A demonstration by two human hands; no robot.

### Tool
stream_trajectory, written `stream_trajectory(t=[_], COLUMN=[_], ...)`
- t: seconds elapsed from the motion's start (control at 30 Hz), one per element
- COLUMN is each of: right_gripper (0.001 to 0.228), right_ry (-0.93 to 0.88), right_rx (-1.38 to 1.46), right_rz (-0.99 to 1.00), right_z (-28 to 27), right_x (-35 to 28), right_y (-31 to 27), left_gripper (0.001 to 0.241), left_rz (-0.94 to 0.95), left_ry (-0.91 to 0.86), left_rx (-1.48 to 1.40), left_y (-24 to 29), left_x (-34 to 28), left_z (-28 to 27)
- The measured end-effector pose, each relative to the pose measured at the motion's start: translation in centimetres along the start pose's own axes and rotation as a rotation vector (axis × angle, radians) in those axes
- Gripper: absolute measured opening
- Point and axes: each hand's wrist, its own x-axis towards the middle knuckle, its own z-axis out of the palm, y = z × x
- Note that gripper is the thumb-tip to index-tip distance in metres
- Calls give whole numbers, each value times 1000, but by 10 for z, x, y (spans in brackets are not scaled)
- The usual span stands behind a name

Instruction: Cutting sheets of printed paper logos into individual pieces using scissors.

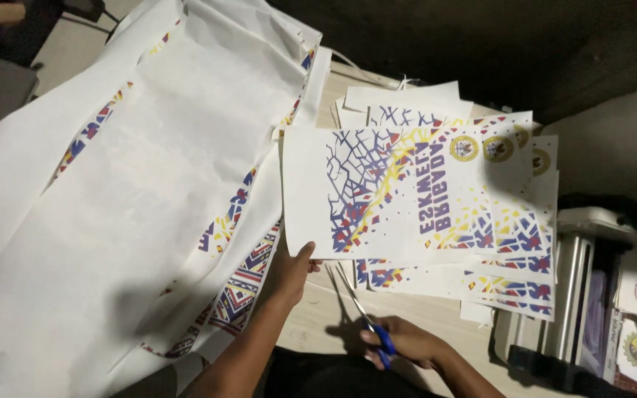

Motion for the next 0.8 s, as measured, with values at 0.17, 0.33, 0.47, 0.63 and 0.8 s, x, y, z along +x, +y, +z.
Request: stream_trajectory(t=[0.17, 0.33, 0.47, 0.63, 0.8], right_gripper=[43, 39, 38, 39, 33], right_ry=[-4, 91, 136, 115, 143], right_rx=[271, 479, 481, 485, 448], right_rz=[13, -6, -1, -10, -21], right_z=[38, 64, 65, 59, 57], right_x=[47, 51, 47, 55, 56], right_y=[-5, -25, -35, -24, -21], left_gripper=[56, 52, 53, 57, 65], left_rz=[7, 21, -4, 13, 47], left_ry=[62, 36, -15, -18, -8], left_rx=[1, -64, -97, -99, -21], left_y=[27, -6, -1, 4, 48], left_x=[-31, -17, -17, -20, -51], left_z=[14, 2, 3, 7, 20])
